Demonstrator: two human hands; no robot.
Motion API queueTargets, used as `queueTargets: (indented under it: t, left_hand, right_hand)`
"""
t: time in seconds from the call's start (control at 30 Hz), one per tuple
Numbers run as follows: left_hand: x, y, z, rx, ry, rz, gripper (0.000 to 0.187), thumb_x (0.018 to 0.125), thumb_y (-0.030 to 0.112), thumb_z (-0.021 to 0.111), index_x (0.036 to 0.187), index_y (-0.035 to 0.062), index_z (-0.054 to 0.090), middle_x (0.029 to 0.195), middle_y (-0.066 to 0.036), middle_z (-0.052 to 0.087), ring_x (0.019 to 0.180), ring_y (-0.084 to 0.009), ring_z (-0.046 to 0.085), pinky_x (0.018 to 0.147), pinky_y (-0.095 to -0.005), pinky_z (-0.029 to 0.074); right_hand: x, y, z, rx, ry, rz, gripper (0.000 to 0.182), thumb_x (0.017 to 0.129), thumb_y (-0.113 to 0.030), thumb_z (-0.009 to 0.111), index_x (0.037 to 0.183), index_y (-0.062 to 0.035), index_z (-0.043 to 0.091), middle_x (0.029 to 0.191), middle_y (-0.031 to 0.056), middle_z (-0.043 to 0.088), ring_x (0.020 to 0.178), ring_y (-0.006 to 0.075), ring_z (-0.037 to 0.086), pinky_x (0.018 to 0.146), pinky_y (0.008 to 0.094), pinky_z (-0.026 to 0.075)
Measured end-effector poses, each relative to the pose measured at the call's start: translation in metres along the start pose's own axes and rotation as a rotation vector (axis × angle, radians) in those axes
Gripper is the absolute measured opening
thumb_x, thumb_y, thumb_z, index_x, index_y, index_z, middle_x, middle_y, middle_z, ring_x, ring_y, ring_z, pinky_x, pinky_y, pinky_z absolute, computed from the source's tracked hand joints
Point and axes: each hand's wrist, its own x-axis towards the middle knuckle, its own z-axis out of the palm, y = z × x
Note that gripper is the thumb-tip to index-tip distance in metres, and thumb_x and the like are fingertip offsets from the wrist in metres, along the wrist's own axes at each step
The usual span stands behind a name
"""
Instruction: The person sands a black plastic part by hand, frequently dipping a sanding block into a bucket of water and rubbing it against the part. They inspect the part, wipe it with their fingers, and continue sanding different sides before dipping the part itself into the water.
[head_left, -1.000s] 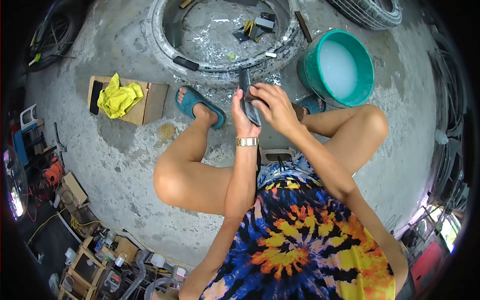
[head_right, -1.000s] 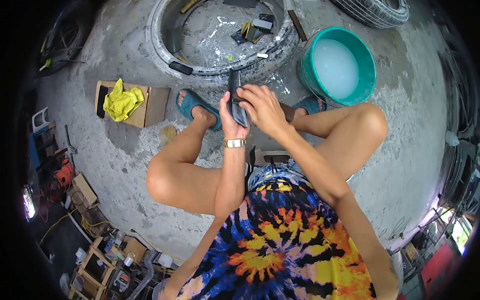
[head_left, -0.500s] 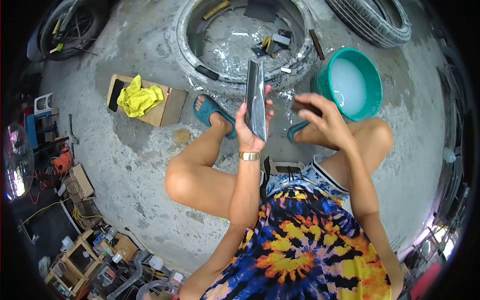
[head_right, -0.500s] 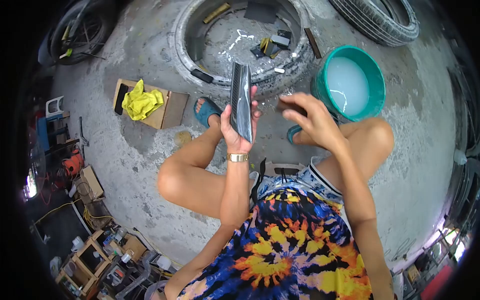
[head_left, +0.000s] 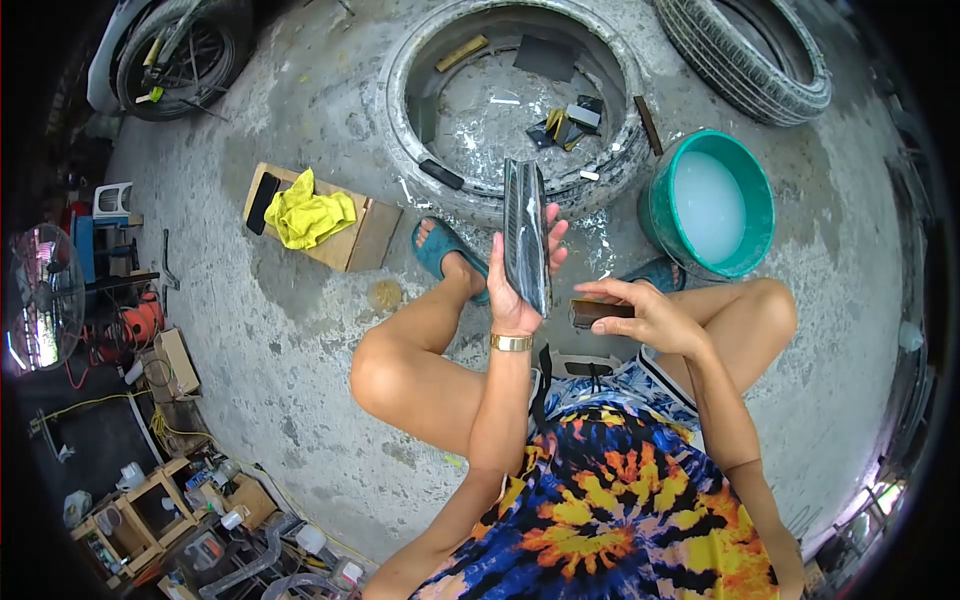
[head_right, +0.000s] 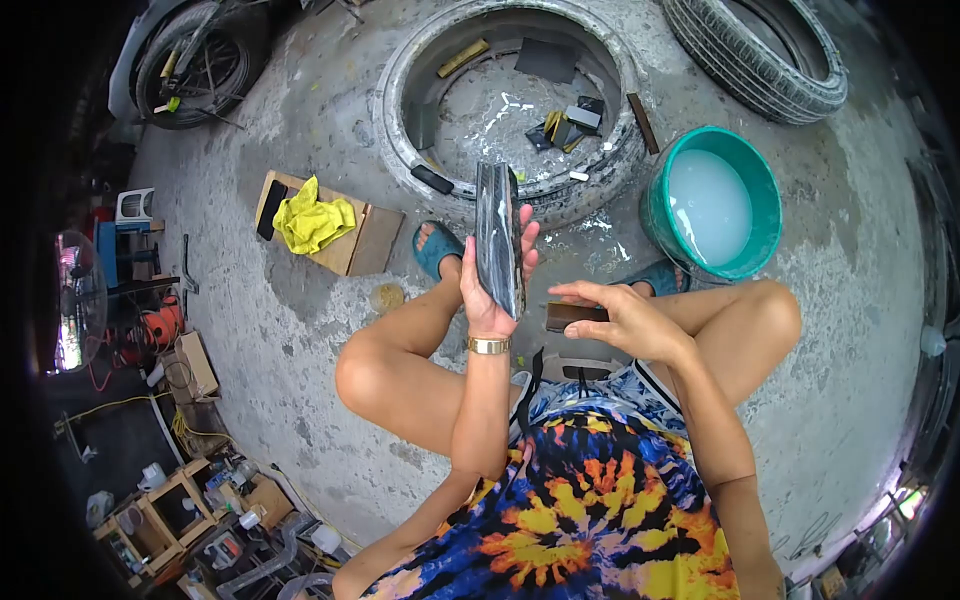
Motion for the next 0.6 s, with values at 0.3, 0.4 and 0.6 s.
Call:
queueTargets:
  t: [0.3,0.4,0.6]
  left_hand:
    - [0.003,0.002,-0.001,0.014,0.024,0.014,0.063,0.105,0.046,0.036,0.151,0.0032,0.033,0.152,-0.020,0.039,0.136,-0.0324,0.046,0.100,-0.0400,0.054]
    - [0.004,0.001,-0.002,0.061,0.074,0.029,0.060,0.104,0.044,0.038,0.149,0.0031,0.036,0.148,-0.020,0.045,0.127,-0.0299,0.054,0.094,-0.0372,0.056]
    - [0.007,-0.010,-0.038,0.166,0.219,-0.011,0.039,0.101,0.036,0.050,0.120,0.0023,0.058,0.107,-0.013,0.068,0.084,-0.0187,0.065,0.070,-0.0310,0.055]
  right_hand:
    - [0.000,0.003,0.001,-0.060,0.027,0.025,0.048,0.089,-0.016,0.072,0.132,-0.0010,0.057,0.124,0.0168,0.066,0.116,0.0239,0.063,0.098,0.0361,0.048]
    - [0.002,0.010,0.001,-0.146,0.110,0.020,0.044,0.091,-0.016,0.070,0.131,-0.0004,0.058,0.123,0.0145,0.066,0.112,0.0217,0.063,0.096,0.0348,0.049]
    - [0.018,0.023,0.006,-0.132,0.301,0.009,0.039,0.095,-0.014,0.066,0.130,0.0007,0.058,0.109,0.0071,0.060,0.086,0.0132,0.053,0.076,0.0301,0.049]
